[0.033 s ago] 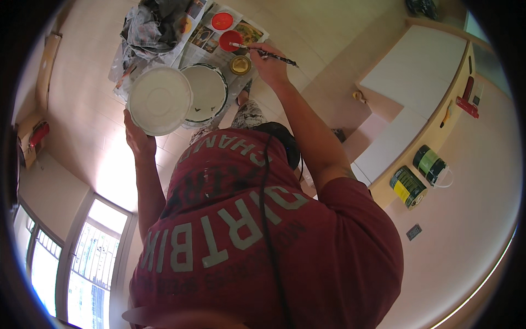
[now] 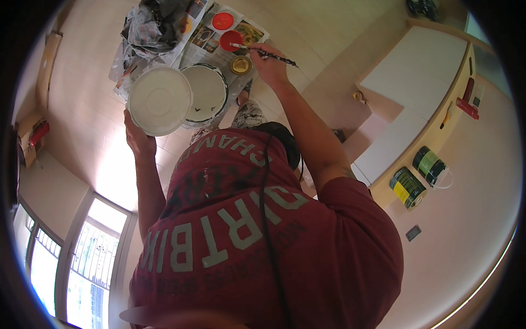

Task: The person sits on the floor and retrieves paint cans from a cabinet, then stands to mix white paint with red and yellow pigments in a bucket using a brush. The person stirs the mixture thoroughly to create a uniform color.

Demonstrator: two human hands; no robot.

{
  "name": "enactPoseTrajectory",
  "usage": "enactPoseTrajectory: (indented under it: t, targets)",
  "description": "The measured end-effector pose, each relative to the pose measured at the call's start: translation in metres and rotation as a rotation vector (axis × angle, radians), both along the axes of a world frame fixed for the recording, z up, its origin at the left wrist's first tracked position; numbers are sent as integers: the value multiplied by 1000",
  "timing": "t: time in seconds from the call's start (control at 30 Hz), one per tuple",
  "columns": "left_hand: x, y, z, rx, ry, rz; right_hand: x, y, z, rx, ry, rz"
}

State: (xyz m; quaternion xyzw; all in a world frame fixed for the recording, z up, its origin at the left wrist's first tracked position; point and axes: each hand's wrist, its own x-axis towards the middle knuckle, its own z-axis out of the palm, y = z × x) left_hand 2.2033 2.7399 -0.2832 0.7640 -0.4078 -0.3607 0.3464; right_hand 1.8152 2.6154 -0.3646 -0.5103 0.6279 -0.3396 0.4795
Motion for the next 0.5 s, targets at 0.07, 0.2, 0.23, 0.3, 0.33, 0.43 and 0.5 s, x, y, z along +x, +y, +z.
enactPoseTrajectory:
  t: [0.07,0.2,0.23,0.3,0.33,0.43,0.5]
  targets:
    - [-6,1,4,-26,110,102,1,-2,-2,18,35,19]
    - [-12,-11,16,41,413,298,0,-4,-10,16,96,39]
    - [-13,-13,18,38,434,314,0,-4,-14,8,110,42]
    - [-20,-21,20,22,477,346,1,-11,-14,22,90,33]
    - [-23,-25,21,14,533,399,1,-14,-15,29,81,27]
    - [-29,-31,26,10,629,488,0,-14,-14,10,117,45]
    - [-24,-30,23,15,597,450,-1,-14,-18,5,150,51]
